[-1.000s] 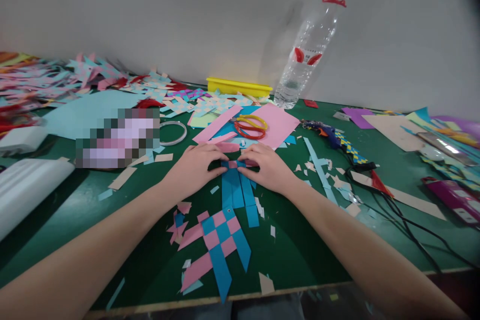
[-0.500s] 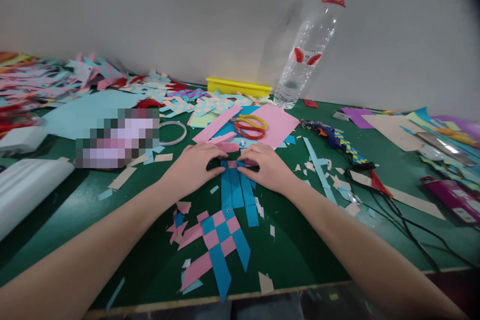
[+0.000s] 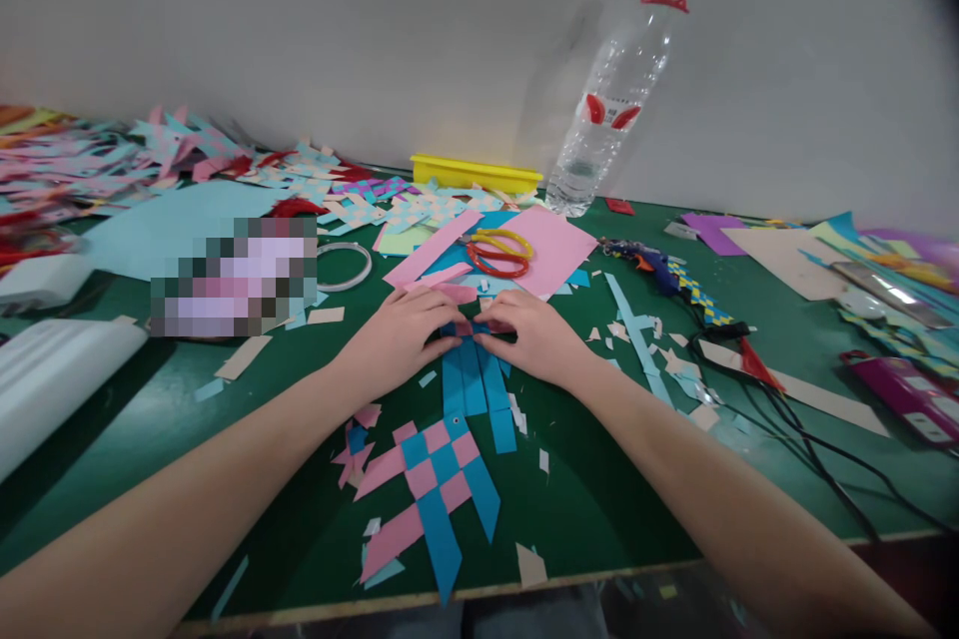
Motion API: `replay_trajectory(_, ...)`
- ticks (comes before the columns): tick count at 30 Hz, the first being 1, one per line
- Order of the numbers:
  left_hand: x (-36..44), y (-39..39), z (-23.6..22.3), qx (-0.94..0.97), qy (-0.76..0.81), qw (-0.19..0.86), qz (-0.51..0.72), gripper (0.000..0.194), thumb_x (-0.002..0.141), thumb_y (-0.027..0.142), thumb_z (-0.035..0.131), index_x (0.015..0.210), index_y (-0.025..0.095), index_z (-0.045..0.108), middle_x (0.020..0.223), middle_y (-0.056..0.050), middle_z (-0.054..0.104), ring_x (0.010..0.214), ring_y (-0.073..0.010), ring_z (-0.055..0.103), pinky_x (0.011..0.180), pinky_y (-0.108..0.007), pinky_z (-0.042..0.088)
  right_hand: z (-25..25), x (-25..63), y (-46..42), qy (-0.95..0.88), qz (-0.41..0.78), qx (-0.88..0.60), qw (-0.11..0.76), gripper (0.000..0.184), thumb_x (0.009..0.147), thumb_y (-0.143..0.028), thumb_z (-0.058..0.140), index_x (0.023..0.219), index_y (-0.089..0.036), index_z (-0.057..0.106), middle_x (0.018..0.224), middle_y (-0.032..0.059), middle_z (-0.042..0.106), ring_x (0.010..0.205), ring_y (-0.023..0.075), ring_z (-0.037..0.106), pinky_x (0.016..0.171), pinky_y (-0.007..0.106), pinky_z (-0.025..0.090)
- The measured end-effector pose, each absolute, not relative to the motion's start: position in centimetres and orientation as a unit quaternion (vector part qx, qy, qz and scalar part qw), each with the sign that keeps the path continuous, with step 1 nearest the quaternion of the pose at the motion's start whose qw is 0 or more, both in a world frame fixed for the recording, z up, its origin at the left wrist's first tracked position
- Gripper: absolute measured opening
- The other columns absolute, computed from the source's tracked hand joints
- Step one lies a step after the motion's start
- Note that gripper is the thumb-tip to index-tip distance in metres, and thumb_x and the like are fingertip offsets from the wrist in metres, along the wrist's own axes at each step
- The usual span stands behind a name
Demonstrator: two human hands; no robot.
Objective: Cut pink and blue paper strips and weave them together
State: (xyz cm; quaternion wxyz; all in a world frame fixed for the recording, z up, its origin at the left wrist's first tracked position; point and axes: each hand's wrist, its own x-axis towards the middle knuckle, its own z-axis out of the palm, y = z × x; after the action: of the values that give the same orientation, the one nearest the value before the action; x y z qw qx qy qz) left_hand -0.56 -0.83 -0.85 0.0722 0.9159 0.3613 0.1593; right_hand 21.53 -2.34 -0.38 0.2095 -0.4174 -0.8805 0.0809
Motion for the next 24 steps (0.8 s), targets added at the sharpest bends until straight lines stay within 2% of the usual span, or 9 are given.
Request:
replay_trajectory(7,-0.4,-0.7,-1.1,0.909,0.375,0.081,0.162,0.026,0.091,0.036,0.053,0.111,0.024,0.063,0.123,-0.006,0.059,0.118,-0.0250,0.050,0.099,-0.044,0.038,0.1,21.6,-2.5,-0.873,0.068,-0.443,0.191,0.023,0.089,-0.029,0.052,0.104,-0.017,0.065,0.091,0.0066,0.066,0.086,0.0190,0.057,0.074,0.031,0.043)
replay_trajectory(12,-0.4,-0.8,-0.9,0.906,0.379,0.090,0.164,0.026,0.091,0.036,0.052,0.111,0.023,0.064,0.120,-0.006,0.059,0.117,-0.0250,0.049,0.099,-0.044,0.038,0.1,21.9,-2.2,-0.871,0.061,-0.456,0.175,0.016,0.084,-0.019,0.053,0.094,-0.018,0.065,0.082,0.0042,0.063,0.079,0.0171,0.056,0.070,0.028,0.042)
replay_trajectory(19,-0.5,-0.5,-1.0,0.900,0.381,0.113,0.178,0.024,0.089,0.036,0.055,0.108,0.024,0.065,0.117,-0.006,0.060,0.114,-0.0249,0.051,0.097,-0.044,0.039,0.7,22.4,-2.0,-0.875,0.081,-0.450,0.160,0.015,0.086,-0.028,0.056,0.083,-0.018,0.067,0.076,0.0033,0.061,0.072,0.0154,0.055,0.065,0.028,0.041)
replay_trajectory(24,-0.5,-0.5,-0.8,0.893,0.385,0.141,0.185,0.023,0.089,0.035,0.056,0.106,0.024,0.066,0.115,-0.006,0.060,0.114,-0.0243,0.051,0.100,-0.044,0.037,0.8,22.6,-1.8,-0.872,0.092,-0.455,0.155,0.014,0.087,-0.028,0.057,0.088,-0.019,0.068,0.083,0.0037,0.064,0.079,0.0165,0.057,0.069,0.029,0.043)
